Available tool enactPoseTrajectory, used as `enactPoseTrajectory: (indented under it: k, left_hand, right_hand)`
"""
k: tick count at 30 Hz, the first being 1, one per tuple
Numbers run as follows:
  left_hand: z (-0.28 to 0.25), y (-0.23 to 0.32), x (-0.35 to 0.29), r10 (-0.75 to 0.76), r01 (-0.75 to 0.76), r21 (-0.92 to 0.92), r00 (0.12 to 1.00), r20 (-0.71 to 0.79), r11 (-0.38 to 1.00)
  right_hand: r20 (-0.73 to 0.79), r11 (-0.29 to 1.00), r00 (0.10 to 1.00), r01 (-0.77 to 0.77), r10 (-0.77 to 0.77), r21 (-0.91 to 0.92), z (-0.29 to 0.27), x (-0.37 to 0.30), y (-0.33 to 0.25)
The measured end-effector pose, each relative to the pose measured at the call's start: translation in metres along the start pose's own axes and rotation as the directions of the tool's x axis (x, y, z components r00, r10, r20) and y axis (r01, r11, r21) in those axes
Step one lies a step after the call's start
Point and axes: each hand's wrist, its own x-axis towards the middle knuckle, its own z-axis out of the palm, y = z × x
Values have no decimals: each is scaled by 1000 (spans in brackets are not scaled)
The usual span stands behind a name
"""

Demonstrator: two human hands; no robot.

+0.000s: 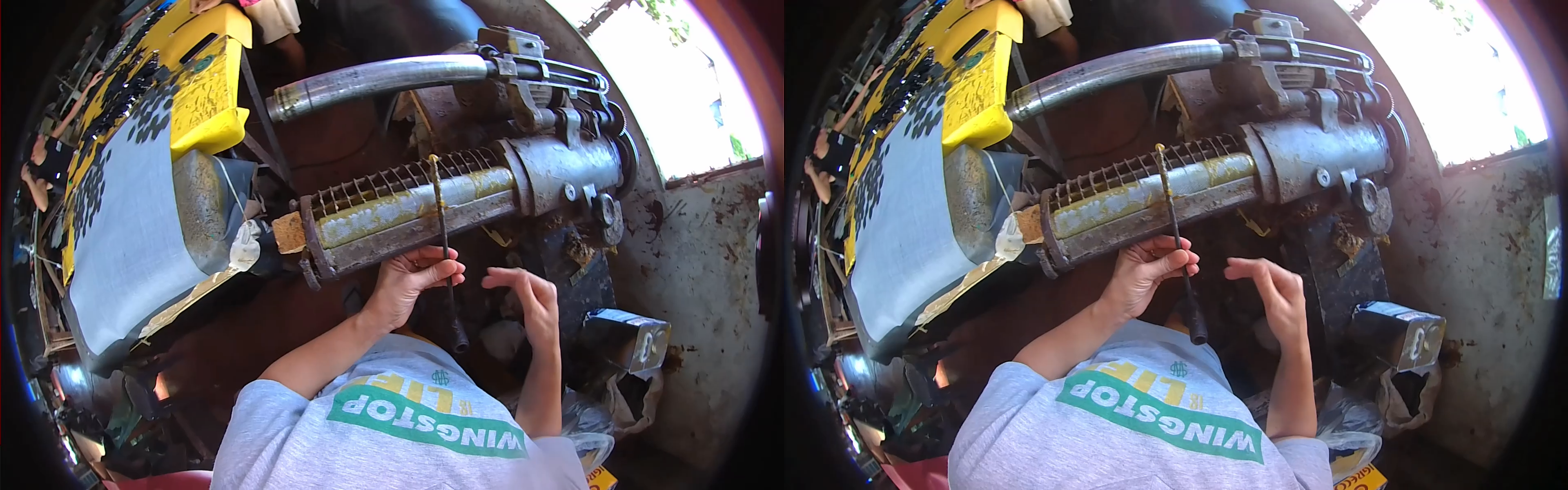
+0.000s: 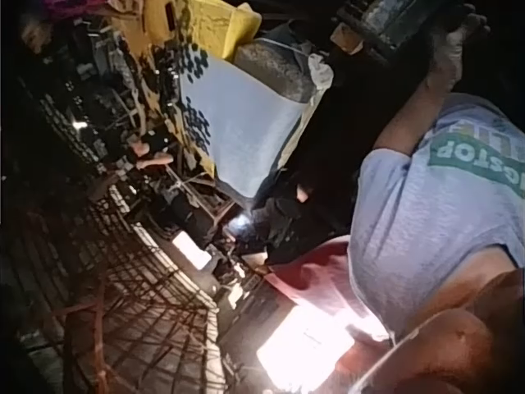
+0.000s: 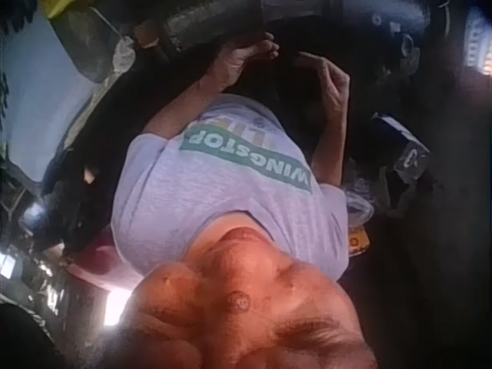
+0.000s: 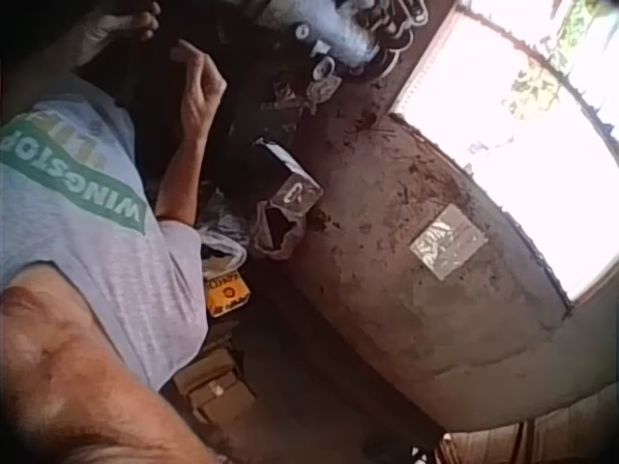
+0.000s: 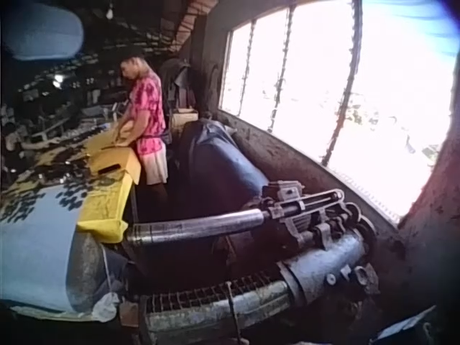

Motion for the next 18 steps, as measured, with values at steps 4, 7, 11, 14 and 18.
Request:
enactPoseTrajectory:
  k: [4, 7, 11, 14, 18]
  left_hand:
    - [2, -3, 2, 4, -4, -14, 1000, 9, 1000]
    - [7, -5, 5, -15, 15, -3, 999, -34, 1000]
    - [12, -2, 5, -33, 33, -9, 998, -59, 999]
    - [10, -2, 5, -62, 63, 13, 996, -68, 998]
    - [8, -1, 1, -49, 48, 16, 996, 81, 999]
  right_hand:
    - [-47, 903, 992, 85, -115, -422, 42, -20, -23]
    - [-36, 826, 997, 39, -72, -562, 70, -23, -21]
    - [-116, 852, 974, 111, -197, -512, 80, -18, 5]
    - [-150, 972, 984, 65, -101, -226, 75, -17, 5]
    - [47, 906, 987, -158, 152, 394, 64, -12, 11]
